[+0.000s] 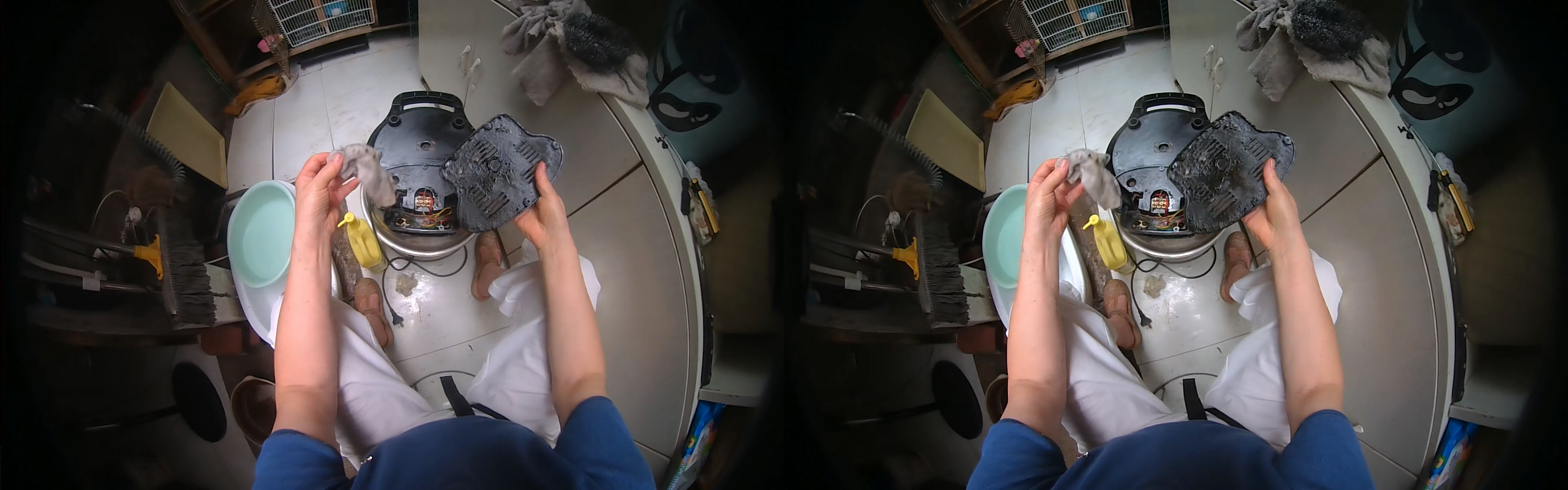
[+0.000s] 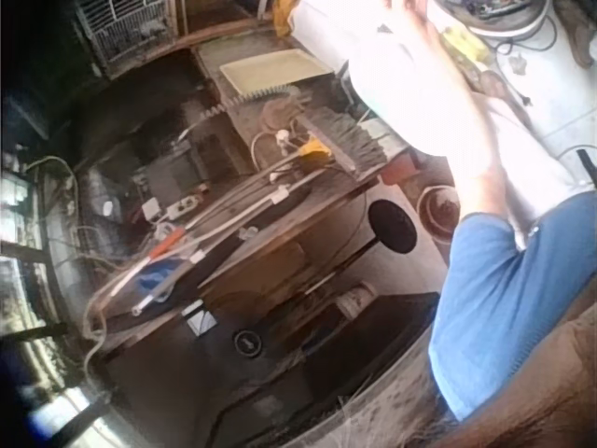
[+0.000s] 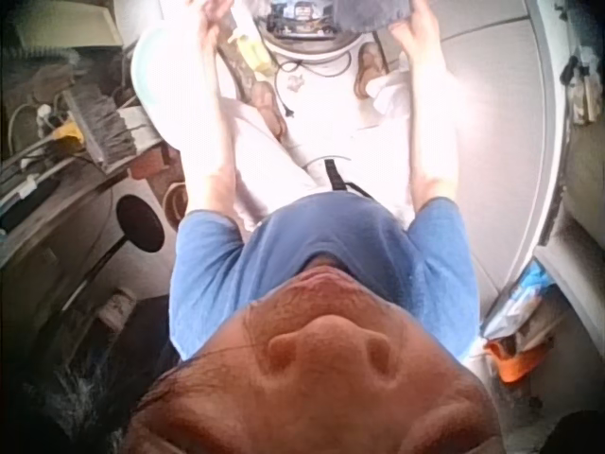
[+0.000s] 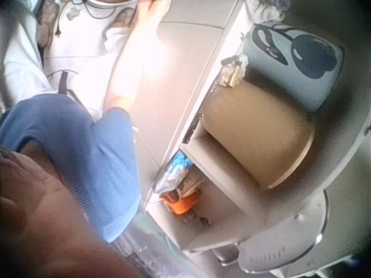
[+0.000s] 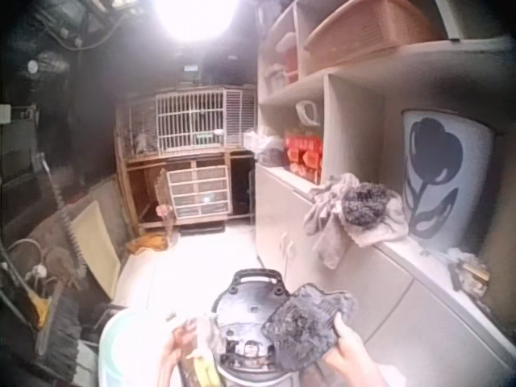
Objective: The person disassembles the base of a pressure cooker by removing screws and the bottom plate, then uses a cloth and a screwdriver to clean and adjust internal wiring components.
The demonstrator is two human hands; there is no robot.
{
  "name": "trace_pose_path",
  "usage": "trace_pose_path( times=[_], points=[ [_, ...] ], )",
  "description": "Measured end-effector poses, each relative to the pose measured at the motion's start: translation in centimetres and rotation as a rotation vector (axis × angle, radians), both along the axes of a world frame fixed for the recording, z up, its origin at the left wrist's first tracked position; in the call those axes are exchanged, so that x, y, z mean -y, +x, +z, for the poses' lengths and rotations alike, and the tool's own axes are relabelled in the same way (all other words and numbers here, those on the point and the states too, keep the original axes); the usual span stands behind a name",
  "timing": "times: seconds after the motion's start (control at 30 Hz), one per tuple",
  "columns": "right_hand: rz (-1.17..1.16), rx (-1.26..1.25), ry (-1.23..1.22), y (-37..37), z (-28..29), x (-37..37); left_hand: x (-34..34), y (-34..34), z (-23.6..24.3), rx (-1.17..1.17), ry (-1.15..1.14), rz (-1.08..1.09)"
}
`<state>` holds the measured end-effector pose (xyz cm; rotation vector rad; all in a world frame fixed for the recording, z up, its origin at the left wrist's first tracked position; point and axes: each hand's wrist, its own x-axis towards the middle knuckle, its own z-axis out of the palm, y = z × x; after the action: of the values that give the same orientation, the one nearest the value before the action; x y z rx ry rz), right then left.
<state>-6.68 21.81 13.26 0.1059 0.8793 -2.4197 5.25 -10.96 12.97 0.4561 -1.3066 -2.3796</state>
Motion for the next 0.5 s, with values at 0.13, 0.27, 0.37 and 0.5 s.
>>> trace_pose_path(
  times=[0.13,0.27,0.37,0.5],
  points=[
    [0.05,0.011,-0.001,0.1,0.0,0.5,-0.9,-0.9,0.5,-0.047,-0.066,-0.032],
    [0.098,0.043,-0.011,0.3,-0.8,0.9,-1.6,-1.7,1.0,-0.02,-0.018,-0.053],
    [0.14,0.046,-0.053,0.7,-1.4,1.5,-2.0,-2.5,-0.1,0.036,-0.215,0.111],
    [0.171,0.076,-0.053,1.2,-1.4,1.9,-6.5,-2.6,0.7,-0.15,-0.658,0.136]
  ],
)
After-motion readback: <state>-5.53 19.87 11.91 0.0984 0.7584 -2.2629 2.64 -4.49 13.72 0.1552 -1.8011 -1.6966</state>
